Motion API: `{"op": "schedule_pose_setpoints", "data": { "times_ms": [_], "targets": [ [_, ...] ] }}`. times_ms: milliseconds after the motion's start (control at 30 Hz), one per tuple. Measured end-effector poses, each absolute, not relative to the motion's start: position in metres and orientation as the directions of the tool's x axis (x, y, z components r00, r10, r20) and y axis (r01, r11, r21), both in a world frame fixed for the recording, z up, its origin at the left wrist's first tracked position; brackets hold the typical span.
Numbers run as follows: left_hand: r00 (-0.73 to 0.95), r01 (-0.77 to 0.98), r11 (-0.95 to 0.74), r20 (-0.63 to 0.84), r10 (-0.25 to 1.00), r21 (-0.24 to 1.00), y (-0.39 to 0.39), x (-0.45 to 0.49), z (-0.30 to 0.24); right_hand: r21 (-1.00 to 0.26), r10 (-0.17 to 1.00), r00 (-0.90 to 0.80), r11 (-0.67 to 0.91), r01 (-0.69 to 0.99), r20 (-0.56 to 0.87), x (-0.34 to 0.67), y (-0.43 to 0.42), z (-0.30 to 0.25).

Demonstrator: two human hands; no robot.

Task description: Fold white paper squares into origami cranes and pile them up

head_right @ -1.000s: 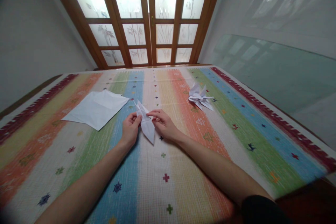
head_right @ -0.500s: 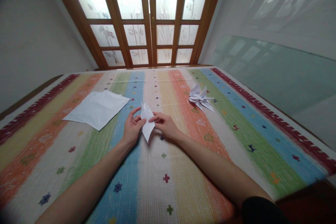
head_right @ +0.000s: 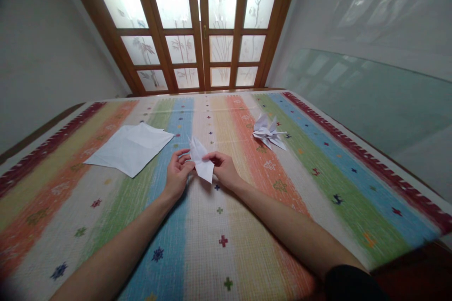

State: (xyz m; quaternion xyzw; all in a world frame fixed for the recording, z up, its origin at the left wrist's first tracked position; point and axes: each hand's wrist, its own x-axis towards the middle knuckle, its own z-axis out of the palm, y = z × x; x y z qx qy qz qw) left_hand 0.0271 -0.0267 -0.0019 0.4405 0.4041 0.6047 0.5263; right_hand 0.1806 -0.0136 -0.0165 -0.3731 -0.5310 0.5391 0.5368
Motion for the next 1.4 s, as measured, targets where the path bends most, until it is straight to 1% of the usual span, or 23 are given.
{"op": "schedule_pose_setpoints", "data": {
  "times_ms": [100, 200, 267, 333, 433, 567, 667, 767, 867, 967, 1067, 1200, 1333, 1400],
  "targets": [
    [-0.077, -0.27, -0.12, 0.103, 0.992, 0.955, -0.027, 0.027, -0.001, -0.973, 0.975, -0.166, 0.113, -0.203, 0.148, 0.179, -0.014, -0.018],
    [-0.092, -0.267, -0.135, 0.114, 0.989, 0.954, -0.026, 0.026, -0.001, -0.971, 0.97, -0.155, 0.159, -0.179, 0.188, 0.18, -0.014, -0.016],
    [-0.119, -0.258, -0.151, 0.124, 0.985, 0.954, -0.025, 0.026, -0.002, -0.969, 0.968, -0.112, 0.211, -0.127, 0.225, 0.183, -0.013, -0.014],
    [-0.16, -0.245, -0.172, 0.135, 0.978, 0.954, -0.024, 0.026, -0.003, -0.969, 0.971, -0.044, 0.23, -0.09, 0.235, 0.185, -0.012, -0.012],
    [-0.195, -0.23, -0.209, 0.165, 0.967, 0.951, -0.023, 0.026, -0.005, -0.976, 0.984, -0.008, 0.173, -0.135, 0.176, 0.186, -0.011, -0.01],
    [-0.19, -0.196, -0.256, 0.219, 0.957, 0.947, -0.025, 0.028, -0.005, -0.981, 0.993, -0.078, 0.076, -0.181, 0.091, 0.182, -0.014, -0.009],
    [-0.164, -0.153, -0.253, 0.228, 0.96, 0.955, -0.027, 0.028, -0.005, -0.975, 0.994, -0.077, 0.062, -0.211, 0.08, 0.18, -0.016, -0.008],
    [-0.133, -0.126, -0.224, 0.207, 0.969, 0.966, -0.028, 0.028, -0.005, -0.974, 0.994, -0.082, 0.058, -0.218, 0.077, 0.18, -0.016, -0.006],
    [-0.137, -0.152, -0.214, 0.194, 0.971, 0.965, -0.027, 0.028, -0.006, -0.977, 0.993, -0.09, 0.059, -0.206, 0.079, 0.18, -0.017, -0.005],
    [-0.169, -0.214, -0.226, 0.192, 0.967, 0.95, -0.025, 0.028, -0.007, -0.969, 0.992, -0.11, 0.037, -0.246, 0.066, 0.179, -0.017, -0.006],
    [-0.171, -0.225, -0.22, 0.184, 0.968, 0.949, -0.023, 0.028, -0.007, -0.962, 0.99, -0.131, 0.016, -0.272, 0.053, 0.181, -0.017, -0.008],
    [-0.186, -0.209, -0.226, 0.188, 0.964, 0.951, -0.023, 0.027, -0.006, -0.973, 0.981, -0.126, 0.118, -0.198, 0.145, 0.184, -0.016, -0.007],
    [-0.166, -0.21, -0.206, 0.172, 0.971, 0.956, -0.024, 0.026, -0.005, -0.967, 0.939, -0.238, 0.226, -0.12, 0.249, 0.186, -0.016, -0.004],
    [-0.157, -0.222, -0.193, 0.16, 0.975, 0.956, -0.024, 0.025, -0.005, -0.953, 0.914, -0.271, 0.299, -0.054, 0.302, 0.187, -0.017, -0.003]
  ]
}}
